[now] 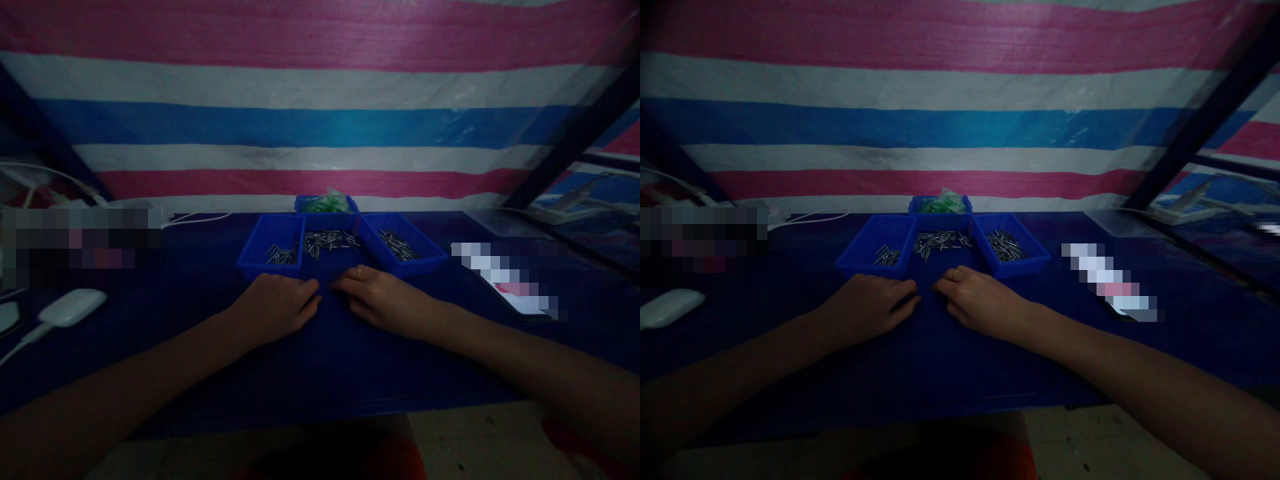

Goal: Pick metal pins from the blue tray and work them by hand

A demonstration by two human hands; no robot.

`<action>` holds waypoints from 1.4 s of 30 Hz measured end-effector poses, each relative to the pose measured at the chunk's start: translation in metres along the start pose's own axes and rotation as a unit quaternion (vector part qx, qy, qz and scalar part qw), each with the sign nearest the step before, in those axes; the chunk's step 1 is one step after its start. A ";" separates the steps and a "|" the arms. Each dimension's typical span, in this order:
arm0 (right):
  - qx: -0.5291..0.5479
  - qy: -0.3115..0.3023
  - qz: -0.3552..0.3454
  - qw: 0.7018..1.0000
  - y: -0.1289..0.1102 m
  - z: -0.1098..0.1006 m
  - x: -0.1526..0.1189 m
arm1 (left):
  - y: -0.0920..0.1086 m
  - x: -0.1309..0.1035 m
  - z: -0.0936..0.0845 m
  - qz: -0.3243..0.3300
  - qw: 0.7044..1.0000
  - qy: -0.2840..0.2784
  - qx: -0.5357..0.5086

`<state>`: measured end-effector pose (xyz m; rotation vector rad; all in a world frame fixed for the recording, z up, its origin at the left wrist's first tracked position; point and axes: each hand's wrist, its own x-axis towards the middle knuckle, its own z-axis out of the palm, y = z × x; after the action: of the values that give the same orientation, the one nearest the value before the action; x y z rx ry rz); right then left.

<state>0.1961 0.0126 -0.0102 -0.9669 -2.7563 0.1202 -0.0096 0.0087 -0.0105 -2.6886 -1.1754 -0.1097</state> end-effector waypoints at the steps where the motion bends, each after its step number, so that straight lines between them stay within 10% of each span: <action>1: 0.001 -0.004 0.002 1.000 0.000 0.000 0.000 | 0.000 0.000 0.000 0.002 1.000 0.003 0.001; 42: -0.037 -0.029 0.006 0.999 -0.005 -0.006 -0.003 | -0.001 -0.001 -0.002 0.013 1.000 -0.011 0.004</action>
<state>0.1967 0.0074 -0.0044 -1.0129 -2.8270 0.0477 -0.0107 0.0082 -0.0085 -2.7038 -1.1452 -0.0722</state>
